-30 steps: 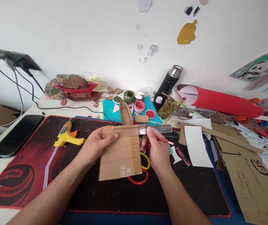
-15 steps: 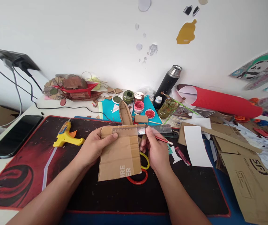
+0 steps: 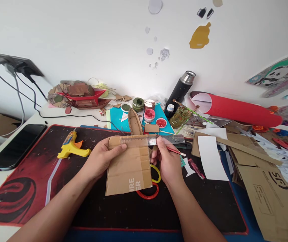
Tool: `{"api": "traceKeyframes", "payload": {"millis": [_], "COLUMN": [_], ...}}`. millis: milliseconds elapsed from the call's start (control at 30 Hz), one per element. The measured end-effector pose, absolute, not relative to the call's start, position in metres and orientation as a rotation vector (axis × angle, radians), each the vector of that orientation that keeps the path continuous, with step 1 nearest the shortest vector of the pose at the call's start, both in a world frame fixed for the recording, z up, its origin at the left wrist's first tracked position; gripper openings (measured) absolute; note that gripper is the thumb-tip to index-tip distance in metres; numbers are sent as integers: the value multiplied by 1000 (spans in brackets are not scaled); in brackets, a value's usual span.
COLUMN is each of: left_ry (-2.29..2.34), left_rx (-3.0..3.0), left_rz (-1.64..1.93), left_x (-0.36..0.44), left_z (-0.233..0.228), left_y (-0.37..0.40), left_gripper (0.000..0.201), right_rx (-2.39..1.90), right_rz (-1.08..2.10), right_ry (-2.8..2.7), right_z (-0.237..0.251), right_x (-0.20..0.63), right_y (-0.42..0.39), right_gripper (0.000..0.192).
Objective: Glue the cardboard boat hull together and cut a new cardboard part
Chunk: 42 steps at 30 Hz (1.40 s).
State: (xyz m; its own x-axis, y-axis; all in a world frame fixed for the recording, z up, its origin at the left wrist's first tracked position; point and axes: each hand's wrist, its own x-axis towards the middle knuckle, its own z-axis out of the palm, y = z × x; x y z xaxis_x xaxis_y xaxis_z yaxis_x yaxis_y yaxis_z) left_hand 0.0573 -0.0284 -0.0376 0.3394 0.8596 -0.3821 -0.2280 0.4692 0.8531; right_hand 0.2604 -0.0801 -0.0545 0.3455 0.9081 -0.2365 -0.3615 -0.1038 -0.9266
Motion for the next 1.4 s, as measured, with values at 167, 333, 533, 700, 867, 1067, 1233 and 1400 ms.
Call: {"api": "traceKeyframes", "payload": {"millis": [167,333,533,700,867,1067,1233,1400], "left_ry": [980,973,990,984,999,1008,1033,1032], "left_rx": [779,777,768,782,804,814,836,844], "left_rz": [811,811,810,812,804,798,799,796], "left_x": [59,59,59,59,58,58,57,56], "left_z": [-38,-37,-36,-37,-38,-36,-37,-37], "left_y": [-27,-27,-28,-28,-28,-29,-28,-28], "left_gripper": [41,41,41,41,40,40,42,42], "right_rx": [-1232,-1236,-1241,-1243,-1241,-1233,-1244,-1245], "right_rz": [1191,1190,1176,1174,1186,1198,1197,1193], "right_ry": [-580,-572,-601,-592,-589,-588,-591,-600], "right_z": [-54,-53,-54,-54,-53,-53,-52,-51], "right_x": [261,261,261,261,261,261,260,260], "right_y": [-80,-80,-80,-80,-80,-81,-80,-79], "right_gripper": [50,50,52,51,51,52,53,54]}}
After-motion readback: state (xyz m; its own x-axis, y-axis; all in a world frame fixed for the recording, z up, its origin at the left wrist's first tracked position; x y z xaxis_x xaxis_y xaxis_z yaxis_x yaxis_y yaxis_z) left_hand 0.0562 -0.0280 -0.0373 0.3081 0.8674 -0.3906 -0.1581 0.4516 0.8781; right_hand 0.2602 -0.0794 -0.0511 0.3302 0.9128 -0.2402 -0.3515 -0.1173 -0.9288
